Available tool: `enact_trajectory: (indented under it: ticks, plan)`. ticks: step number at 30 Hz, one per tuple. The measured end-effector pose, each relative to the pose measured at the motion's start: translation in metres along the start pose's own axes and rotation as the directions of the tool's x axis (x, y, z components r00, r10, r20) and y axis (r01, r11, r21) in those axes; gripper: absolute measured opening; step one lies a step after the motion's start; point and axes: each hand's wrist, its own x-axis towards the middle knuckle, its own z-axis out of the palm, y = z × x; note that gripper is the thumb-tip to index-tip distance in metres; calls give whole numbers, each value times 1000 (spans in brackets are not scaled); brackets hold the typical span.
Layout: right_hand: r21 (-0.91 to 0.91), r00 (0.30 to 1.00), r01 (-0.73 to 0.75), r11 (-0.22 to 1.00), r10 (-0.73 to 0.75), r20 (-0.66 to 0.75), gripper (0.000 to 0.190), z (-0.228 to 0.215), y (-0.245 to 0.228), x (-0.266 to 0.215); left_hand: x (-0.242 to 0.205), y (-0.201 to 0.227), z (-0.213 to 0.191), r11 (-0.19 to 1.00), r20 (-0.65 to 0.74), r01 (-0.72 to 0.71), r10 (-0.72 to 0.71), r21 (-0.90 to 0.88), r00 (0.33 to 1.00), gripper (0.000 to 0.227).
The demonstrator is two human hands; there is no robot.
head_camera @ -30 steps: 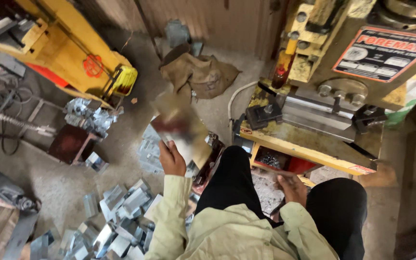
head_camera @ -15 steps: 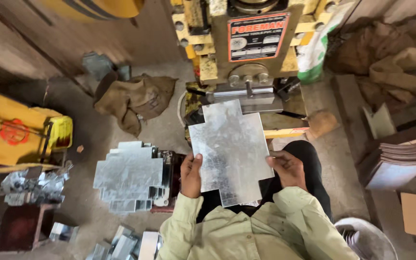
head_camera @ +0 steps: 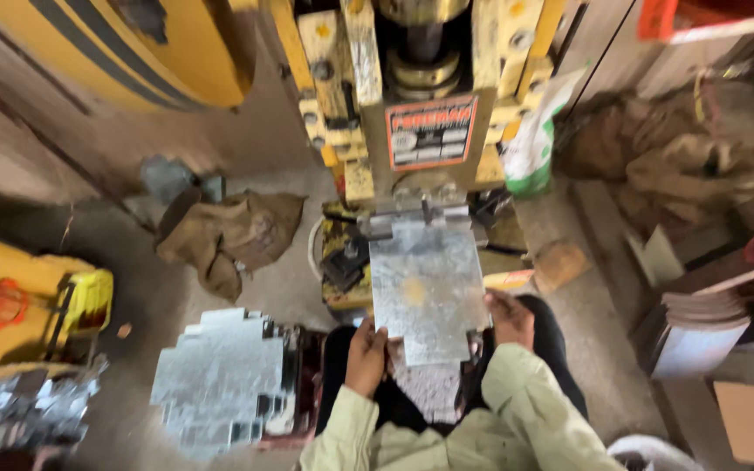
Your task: The person sits on the floor in a workshop and repeatedly places flat metal sheets into a hydraulic press machine. They operate the press to shape the metal, then remove the finished pieces and place them into a pile on the floor.
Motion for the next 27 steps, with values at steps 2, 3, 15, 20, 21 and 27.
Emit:
enact_trajectory:
  ticks: [2, 3, 15, 20, 21, 27]
  plan:
    - [87, 995, -95, 992, 96, -11, 30, 5, -9, 9, -2, -1, 1, 1000, -17, 25, -25, -9, 1000, 36]
    - [171, 985, -173, 970, 175, 2, 33, 6, -18, 7, 2, 1, 2, 999, -13, 29, -29, -33, 1000, 36]
    - [122, 905, -233, 965, 169, 391, 75, -5, -57, -18, 19, -29, -7, 971, -4, -101, 103, -217, 995, 38]
    - [39, 965, -143, 989, 131, 228, 64, 6, -51, 6, 44, -26, 2, 976, -2, 3, -4, -216, 1000, 39]
    - [41, 964, -139, 989, 126, 233, 64, 6, -52, 5, 47, -25, 2, 967, 15, -14, 18, -253, 1000, 40]
    - [217, 954, -233, 948, 179, 241, 54, 4, -49, 9, 42, -18, 2, 938, 1, 10, -11, -346, 1000, 37]
